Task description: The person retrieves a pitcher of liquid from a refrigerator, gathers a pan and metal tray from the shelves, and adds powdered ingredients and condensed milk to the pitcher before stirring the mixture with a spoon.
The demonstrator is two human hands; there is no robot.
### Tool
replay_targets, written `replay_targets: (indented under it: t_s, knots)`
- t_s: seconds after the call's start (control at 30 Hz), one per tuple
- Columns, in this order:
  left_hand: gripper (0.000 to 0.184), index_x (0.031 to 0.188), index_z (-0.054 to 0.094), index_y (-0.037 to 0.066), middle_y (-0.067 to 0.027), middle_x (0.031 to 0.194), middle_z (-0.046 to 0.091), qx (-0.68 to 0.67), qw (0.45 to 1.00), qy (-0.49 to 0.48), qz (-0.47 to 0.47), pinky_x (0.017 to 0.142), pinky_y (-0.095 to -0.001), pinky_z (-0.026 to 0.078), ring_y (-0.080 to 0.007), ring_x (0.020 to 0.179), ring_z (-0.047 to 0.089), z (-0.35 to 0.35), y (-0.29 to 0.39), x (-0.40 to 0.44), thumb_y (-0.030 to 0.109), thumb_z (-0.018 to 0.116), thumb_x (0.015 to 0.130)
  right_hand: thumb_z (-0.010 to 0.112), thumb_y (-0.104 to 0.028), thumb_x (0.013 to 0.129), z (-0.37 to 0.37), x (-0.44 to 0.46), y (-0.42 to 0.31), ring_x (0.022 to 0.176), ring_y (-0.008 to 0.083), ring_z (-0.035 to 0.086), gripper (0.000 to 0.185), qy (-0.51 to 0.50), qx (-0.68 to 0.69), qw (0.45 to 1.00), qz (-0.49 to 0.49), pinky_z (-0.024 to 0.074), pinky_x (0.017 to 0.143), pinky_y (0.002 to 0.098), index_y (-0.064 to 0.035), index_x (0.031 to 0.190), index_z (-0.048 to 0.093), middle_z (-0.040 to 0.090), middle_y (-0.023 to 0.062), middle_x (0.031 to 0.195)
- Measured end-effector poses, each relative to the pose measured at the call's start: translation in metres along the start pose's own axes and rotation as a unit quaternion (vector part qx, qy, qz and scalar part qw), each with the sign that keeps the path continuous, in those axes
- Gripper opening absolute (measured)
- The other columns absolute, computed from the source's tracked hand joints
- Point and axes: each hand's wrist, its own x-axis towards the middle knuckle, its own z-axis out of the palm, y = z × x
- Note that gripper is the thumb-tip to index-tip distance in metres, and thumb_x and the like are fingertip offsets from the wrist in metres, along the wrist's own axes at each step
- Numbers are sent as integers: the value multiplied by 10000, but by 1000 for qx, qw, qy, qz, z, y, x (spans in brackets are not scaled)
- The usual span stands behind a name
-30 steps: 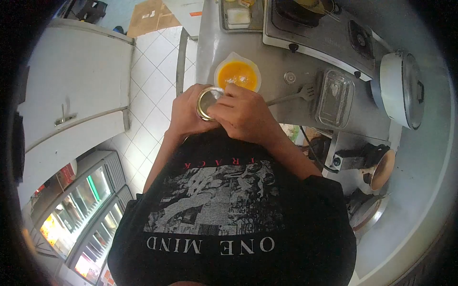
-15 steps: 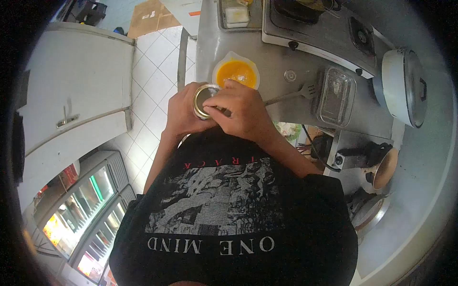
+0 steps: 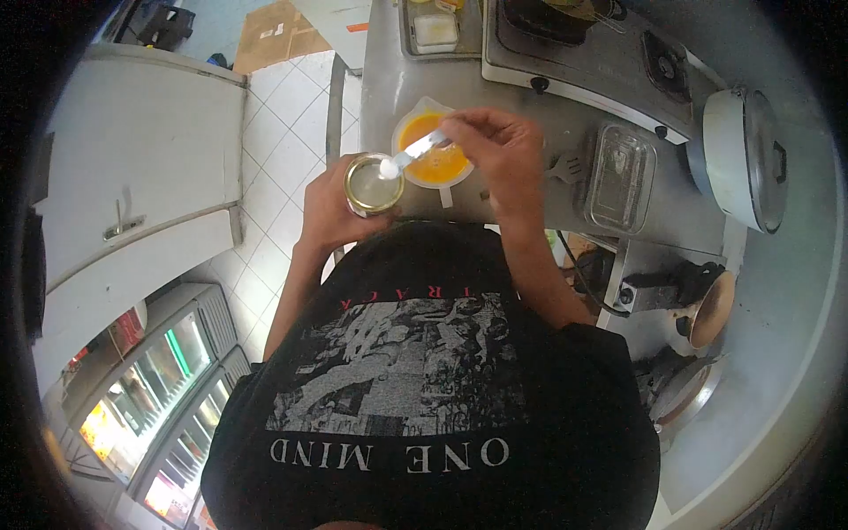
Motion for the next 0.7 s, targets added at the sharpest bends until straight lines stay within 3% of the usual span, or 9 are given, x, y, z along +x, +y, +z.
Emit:
replay_targets:
  t_s: [0.07, 0.1, 0.17, 0.27, 0.37, 0.47, 0.57, 0.67, 0.7]
  knots:
    - [730, 1198, 629, 85, -114, 1071, 719, -5, 1000, 3, -19, 819, -422, 572, -324, 977, 708, 2, -11, -5, 423, 904, 613, 759, -92, 891, -13, 16, 16, 734, 137, 721, 179, 10, 22, 1000, 5, 566, 676, 271, 34, 1017, 771, 772, 104, 859]
    - [716, 1203, 632, 93, -110, 1081, 720, -2, 1000, -1, -28, 834, -419, 572, -321, 982, 712, 1, -16, -8, 425, 901, 628, 759, -88, 883, -14, 23, 26, 724, 138, 717, 176, 12, -123, 992, -22, 564, 669, 276, 22, 1020, 775, 772, 105, 858]
    - [689, 1211, 637, 111, -102, 1100, 722, 4, 999, -10, -44, 864, -414, 572, -313, 991, 719, 0, -23, -13, 430, 897, 658, 761, -80, 868, -17, 30, 46, 702, 140, 710, 176, 16, -401, 913, -71, 559, 655, 286, -2, 1024, 783, 771, 105, 857]
    - [685, 1214, 636, 114, -103, 1097, 724, 22, 998, -23, -57, 865, -411, 574, -312, 999, 720, -1, -27, -19, 428, 896, 663, 769, -89, 850, -25, 28, 63, 698, 151, 708, 196, 26, -464, 875, -135, 558, 650, 306, -15, 1031, 787, 767, 112, 854]
    - [693, 1218, 635, 117, -104, 1116, 720, 18, 998, -24, -50, 869, -412, 575, -311, 1005, 718, -1, -27, -21, 428, 900, 658, 766, -101, 861, -14, 14, 28, 701, 157, 700, 173, 47, -365, 925, -94, 553, 662, 303, -13, 1009, 785, 763, 106, 848]
    - [696, 1219, 635, 117, -102, 1140, 714, 19, 998, -40, -46, 875, -415, 572, -309, 1021, 713, 4, -24, -17, 435, 901, 660, 769, -108, 869, 3, -2, 11, 715, 143, 684, 136, 38, -116, 989, -87, 543, 658, 294, -39, 985, 789, 763, 94, 877]
    - [678, 1174, 624, 87, -123, 1061, 711, 8, 999, -38, -16, 805, -433, 566, -342, 951, 702, 7, -13, -10, 424, 882, 645, 773, -113, 855, 26, -19, -11, 718, 179, 671, 98, -92, -215, 961, -148, 526, 701, 330, -66, 940, 787, 750, 96, 872]
    - [686, 1175, 624, 86, -133, 1051, 707, -3, 999, -21, 27, 806, -443, 561, -354, 947, 694, 9, -5, 0, 392, 881, 617, 768, -82, 850, 37, -17, 7, 718, 192, 639, 138, -228, -375, 830, -345, 495, 726, 342, -60, 985, 784, 714, 96, 794]
    - [691, 1177, 623, 87, -134, 1050, 706, 3, 999, -17, 42, 805, -445, 560, -356, 945, 692, 9, -3, 2, 383, 880, 608, 770, -84, 840, 40, -19, 11, 733, 223, 640, 139, -229, -370, 839, -326, 492, 753, 354, -60, 976, 784, 712, 109, 797]
